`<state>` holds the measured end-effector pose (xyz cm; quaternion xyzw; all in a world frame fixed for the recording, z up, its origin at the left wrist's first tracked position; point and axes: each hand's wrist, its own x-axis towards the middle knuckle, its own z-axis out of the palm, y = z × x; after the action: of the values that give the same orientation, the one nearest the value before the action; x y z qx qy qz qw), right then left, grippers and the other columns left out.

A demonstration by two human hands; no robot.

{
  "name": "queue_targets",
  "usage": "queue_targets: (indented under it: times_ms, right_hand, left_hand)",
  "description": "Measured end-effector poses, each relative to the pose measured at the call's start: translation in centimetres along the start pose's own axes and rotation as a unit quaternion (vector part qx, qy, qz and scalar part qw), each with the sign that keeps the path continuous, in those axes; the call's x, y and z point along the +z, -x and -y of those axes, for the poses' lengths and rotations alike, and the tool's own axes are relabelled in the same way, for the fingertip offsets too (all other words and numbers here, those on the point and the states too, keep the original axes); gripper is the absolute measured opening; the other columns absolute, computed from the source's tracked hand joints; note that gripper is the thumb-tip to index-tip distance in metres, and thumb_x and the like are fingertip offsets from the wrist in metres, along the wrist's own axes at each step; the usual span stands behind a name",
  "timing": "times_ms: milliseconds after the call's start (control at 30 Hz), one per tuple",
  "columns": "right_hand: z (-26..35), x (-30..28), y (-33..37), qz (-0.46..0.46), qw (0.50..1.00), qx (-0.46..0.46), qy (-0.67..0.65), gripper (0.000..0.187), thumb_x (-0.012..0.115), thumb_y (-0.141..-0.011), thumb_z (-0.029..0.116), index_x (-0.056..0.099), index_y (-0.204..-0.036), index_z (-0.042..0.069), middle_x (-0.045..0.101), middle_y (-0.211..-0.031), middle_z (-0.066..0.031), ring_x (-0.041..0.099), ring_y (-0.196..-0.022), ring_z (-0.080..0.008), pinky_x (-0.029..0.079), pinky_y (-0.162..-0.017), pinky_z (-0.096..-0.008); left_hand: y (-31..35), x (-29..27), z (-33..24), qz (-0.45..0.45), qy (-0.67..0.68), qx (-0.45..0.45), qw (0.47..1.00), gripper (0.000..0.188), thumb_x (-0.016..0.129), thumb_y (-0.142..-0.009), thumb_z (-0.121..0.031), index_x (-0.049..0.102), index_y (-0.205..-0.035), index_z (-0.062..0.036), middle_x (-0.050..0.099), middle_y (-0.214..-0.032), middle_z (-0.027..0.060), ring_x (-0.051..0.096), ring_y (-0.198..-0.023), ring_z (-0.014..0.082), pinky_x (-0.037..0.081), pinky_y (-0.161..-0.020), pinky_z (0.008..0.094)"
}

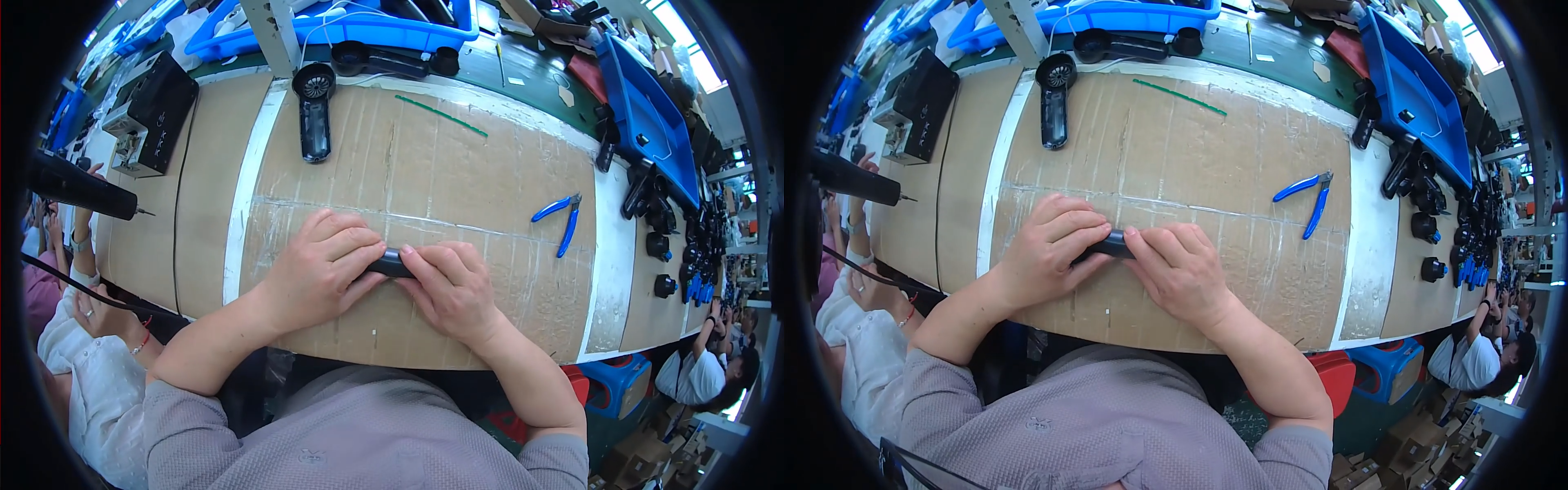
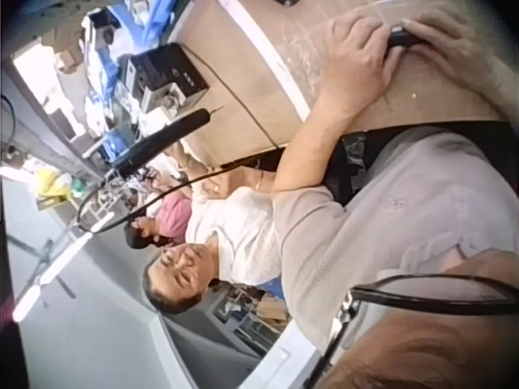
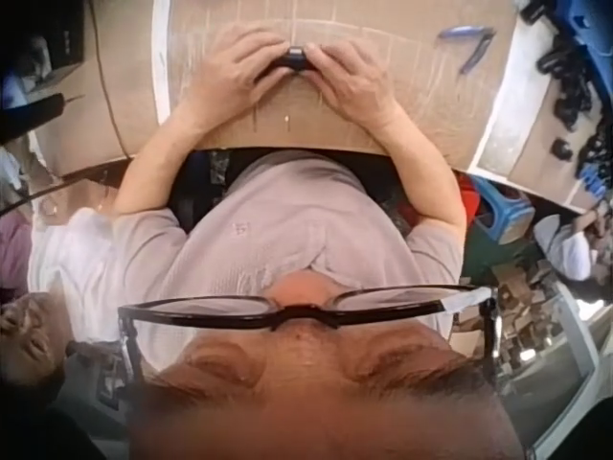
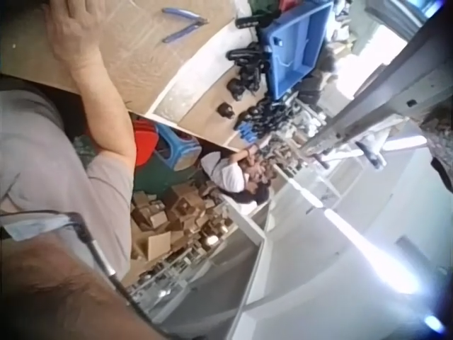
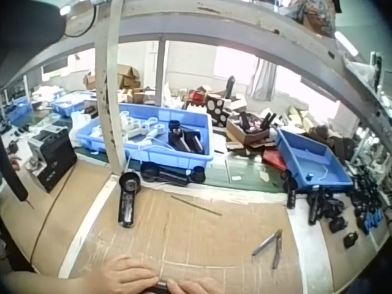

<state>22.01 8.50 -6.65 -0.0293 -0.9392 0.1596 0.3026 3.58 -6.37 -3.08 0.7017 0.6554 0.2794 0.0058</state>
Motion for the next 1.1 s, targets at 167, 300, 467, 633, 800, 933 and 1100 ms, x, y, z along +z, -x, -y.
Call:
queue_targets:
  times_ms: [167, 300, 467, 633, 800, 933, 1100]
  right_hand:
    - [0.3, -0.8, -0.6, 0.042, 0.998, -0.016, 0.045, 0.037, 0.077, -0.085, 0.017, 0.07, -0.121, 0.008, 0.064, -0.107, -0.0047, 0.056, -0.085, -0.0212, 0.048, -0.078, -0.0317]
    - [-0.3, -0.2, -0.1, 0.019, 1.0, 0.0, -0.001, 0.037, 0.076, -0.085, 0.016, 0.07, -0.12, 0.008, 0.064, -0.104, -0.005, 0.055, -0.083, -0.0211, 0.047, -0.076, -0.0317]
    - [-0.3, -0.4, -0.2, 0.014, 0.999, 0.019, -0.042, 0.035, 0.076, -0.085, 0.015, 0.07, -0.118, 0.008, 0.065, -0.103, -0.0052, 0.054, -0.081, -0.0214, 0.047, -0.076, -0.0322]
    - [-0.8, -0.8, -0.2, 0.036, 0.996, 0.033, -0.069, 0.038, 0.077, -0.083, 0.021, 0.068, -0.118, 0.007, 0.064, -0.102, -0.0057, 0.056, -0.083, -0.0229, 0.049, -0.08, -0.0323]
    - [-0.2, -1.8, -2.9, 0.121, 0.969, 0.128, -0.171, 0.048, 0.081, -0.081, 0.037, 0.068, -0.115, 0.006, 0.067, -0.099, -0.0081, 0.062, -0.086, -0.0255, 0.05, -0.081, -0.0343]
    - [0.9, -0.1, -5.1, 0.183, 0.954, 0.184, -0.152, 0.052, 0.083, -0.079, 0.047, 0.071, -0.107, 0.005, 0.069, -0.093, -0.0093, 0.064, -0.084, -0.0267, 0.051, -0.08, -0.0346]
    - [1.2, -0.5, -7.8, 0.281, 0.922, 0.243, -0.11, 0.052, 0.083, -0.078, 0.055, 0.074, -0.095, 0.006, 0.07, -0.084, -0.0096, 0.063, -0.075, -0.0269, 0.052, -0.074, -0.0349]
  left_hand:
    - [0.0, 0.0, 0.2, -0.009, 0.012, 0.014, 1.0, 0.026, 0.077, -0.083, -0.014, 0.069, -0.106, -0.0047, 0.068, -0.112, 0.0055, 0.06, -0.111, 0.024, 0.045, -0.103, 0.0375]
    - [0.3, 0.3, 0.9, -0.006, 0.019, 0.015, 1.0, 0.037, 0.081, -0.08, -0.017, 0.067, -0.112, -0.0046, 0.067, -0.116, 0.007, 0.061, -0.11, 0.0254, 0.046, -0.103, 0.0377]
    - [0.3, 0.5, 0.3, -0.09, 0.09, -0.06, 0.99, 0.058, 0.089, -0.073, -0.024, 0.062, -0.121, -0.0052, 0.065, -0.12, 0.0098, 0.062, -0.108, 0.0277, 0.048, -0.1, 0.0385]
    - [1.9, 0.8, 1.7, -0.073, 0.117, -0.098, 0.986, 0.076, 0.095, -0.067, -0.031, 0.057, -0.128, -0.0061, 0.063, -0.121, 0.0121, 0.063, -0.103, 0.0291, 0.051, -0.095, 0.0394]
    - [2.5, 1.3, 2.6, -0.07, 0.081, -0.082, 0.991, 0.078, 0.096, -0.064, -0.034, 0.057, -0.126, -0.0064, 0.063, -0.116, 0.0119, 0.063, -0.099, 0.0289, 0.054, -0.09, 0.0391]
    - [2.7, 1.7, 2.9, -0.081, 0.069, -0.071, 0.992, 0.076, 0.096, -0.063, -0.034, 0.059, -0.123, -0.0067, 0.064, -0.112, 0.011, 0.063, -0.096, 0.0283, 0.054, -0.088, 0.0382]
    - [2.0, 1.7, 2.7, -0.095, 0.058, -0.059, 0.992, 0.073, 0.096, -0.063, -0.035, 0.059, -0.12, -0.0074, 0.064, -0.108, 0.0096, 0.064, -0.092, 0.0274, 0.054, -0.086, 0.0372]
